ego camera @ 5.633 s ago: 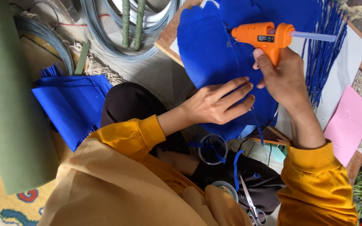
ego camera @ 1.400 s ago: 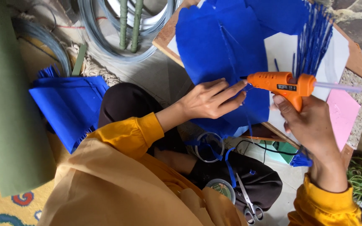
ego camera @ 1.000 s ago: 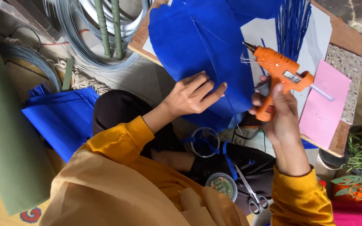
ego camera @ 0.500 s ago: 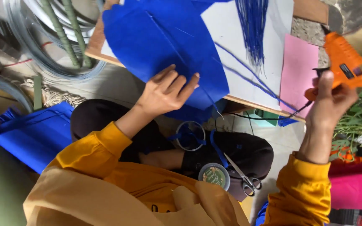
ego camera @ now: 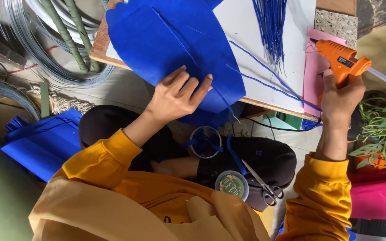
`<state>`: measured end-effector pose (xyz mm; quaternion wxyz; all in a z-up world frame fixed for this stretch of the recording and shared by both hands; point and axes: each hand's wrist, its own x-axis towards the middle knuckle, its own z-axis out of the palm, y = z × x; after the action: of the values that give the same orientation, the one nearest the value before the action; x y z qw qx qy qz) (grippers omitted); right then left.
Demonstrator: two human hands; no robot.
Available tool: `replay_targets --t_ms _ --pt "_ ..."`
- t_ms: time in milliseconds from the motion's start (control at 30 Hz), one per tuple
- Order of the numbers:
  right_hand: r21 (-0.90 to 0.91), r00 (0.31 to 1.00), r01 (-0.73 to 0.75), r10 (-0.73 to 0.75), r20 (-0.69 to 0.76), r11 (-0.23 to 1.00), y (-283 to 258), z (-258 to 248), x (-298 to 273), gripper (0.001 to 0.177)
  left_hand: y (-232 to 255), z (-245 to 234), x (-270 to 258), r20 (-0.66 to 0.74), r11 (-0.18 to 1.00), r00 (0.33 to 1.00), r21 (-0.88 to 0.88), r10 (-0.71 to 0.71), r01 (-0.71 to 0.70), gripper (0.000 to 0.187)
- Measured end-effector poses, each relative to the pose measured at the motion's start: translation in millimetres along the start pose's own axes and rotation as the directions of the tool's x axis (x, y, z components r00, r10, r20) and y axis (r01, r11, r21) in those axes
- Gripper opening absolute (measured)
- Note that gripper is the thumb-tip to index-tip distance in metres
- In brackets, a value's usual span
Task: Using a hot glue gun to attach thin blue sticks to blue fabric pieces.
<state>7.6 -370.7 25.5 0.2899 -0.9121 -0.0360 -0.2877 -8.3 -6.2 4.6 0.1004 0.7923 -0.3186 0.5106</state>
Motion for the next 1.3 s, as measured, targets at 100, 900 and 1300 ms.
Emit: replay_targets --t_ms 100,900,1300 --pt "0.026 0.999 0.026 -0.027 0.034 0.999 -10 -3 -2 0.021 0 0 -2 0.003 1.000 1.000 -0.003 -0.010 0.010 0.016" --pt "0.261 0.963 0.130 -0.185 0.198 0.957 -200 52 -65 0.017 -3 22 -15 -0.213 0.999 0.977 -0.036 -0.032 0.025 0.019" --pt "0.112 0.967 0.104 -0.126 0.223 0.988 -206 56 -66 0.018 -90 10 -10 0.287 0.894 0.847 0.158 -0.447 0.418 0.036"
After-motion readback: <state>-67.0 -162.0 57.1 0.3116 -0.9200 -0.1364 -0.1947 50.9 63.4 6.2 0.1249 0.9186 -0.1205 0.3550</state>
